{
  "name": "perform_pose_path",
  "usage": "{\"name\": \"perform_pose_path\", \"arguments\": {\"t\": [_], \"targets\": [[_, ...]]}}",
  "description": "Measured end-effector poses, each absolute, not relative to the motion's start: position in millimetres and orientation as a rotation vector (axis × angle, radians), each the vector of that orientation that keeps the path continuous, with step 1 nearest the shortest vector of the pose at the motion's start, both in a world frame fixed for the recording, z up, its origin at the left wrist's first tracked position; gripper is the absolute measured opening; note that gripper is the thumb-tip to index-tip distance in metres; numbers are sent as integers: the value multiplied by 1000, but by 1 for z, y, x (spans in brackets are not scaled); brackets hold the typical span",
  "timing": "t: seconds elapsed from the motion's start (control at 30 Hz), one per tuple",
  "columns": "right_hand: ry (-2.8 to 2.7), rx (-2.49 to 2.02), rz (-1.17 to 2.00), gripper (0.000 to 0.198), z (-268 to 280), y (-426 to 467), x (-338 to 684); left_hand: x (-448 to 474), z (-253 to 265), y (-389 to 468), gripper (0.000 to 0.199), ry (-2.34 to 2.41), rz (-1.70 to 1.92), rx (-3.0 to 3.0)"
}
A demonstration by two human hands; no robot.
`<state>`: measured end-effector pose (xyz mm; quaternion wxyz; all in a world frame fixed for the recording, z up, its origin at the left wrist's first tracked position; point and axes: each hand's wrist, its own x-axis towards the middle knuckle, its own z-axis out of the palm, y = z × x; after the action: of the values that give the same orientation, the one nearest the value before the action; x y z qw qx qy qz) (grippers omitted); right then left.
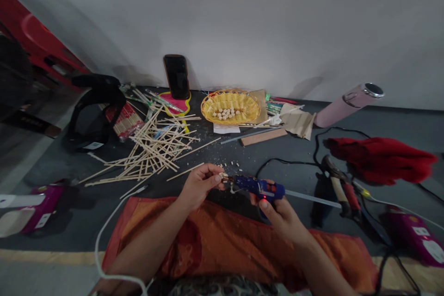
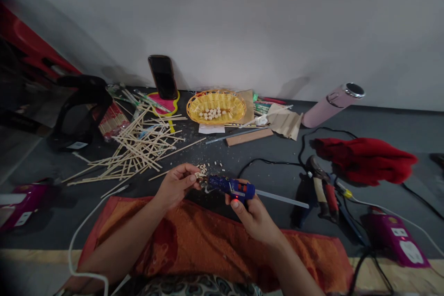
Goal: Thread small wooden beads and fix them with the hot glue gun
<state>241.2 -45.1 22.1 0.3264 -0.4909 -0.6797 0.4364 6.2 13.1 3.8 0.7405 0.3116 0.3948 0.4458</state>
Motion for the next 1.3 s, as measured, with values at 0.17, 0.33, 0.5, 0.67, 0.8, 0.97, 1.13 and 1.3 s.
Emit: {"name": "perform_pose_path", "arguments": {"t": [0.17,0.33,0.5,0.67,0.8,0.97,1.13,1.3], "targets": [[-1751,-1275,1188,24,24,-44,240,7,3,12,19,827,968,710],[-1679,-1243,1245,23,21,-43,239,6,1,12,25,795,940,682],[-1525,-1217,1348,22,15,-47,240,5,3,13,24,785,924,615],[-1332,-1153,1479,21,10,-48,238,5,1,12,24,772,911,619],[-1217,-1100,1524,24,12,-45,237,6,-2,12,26,762,897,629],[-1043,-1218,1429,27,15,-34,251,7,-1,12,24,778,885,624],[-801,-1439,1220,30,8,11,282,8,0,11,24,791,869,622],[-1043,-1629,1124,42,-3,67,310,7,-1,11,25,791,864,631]]}}
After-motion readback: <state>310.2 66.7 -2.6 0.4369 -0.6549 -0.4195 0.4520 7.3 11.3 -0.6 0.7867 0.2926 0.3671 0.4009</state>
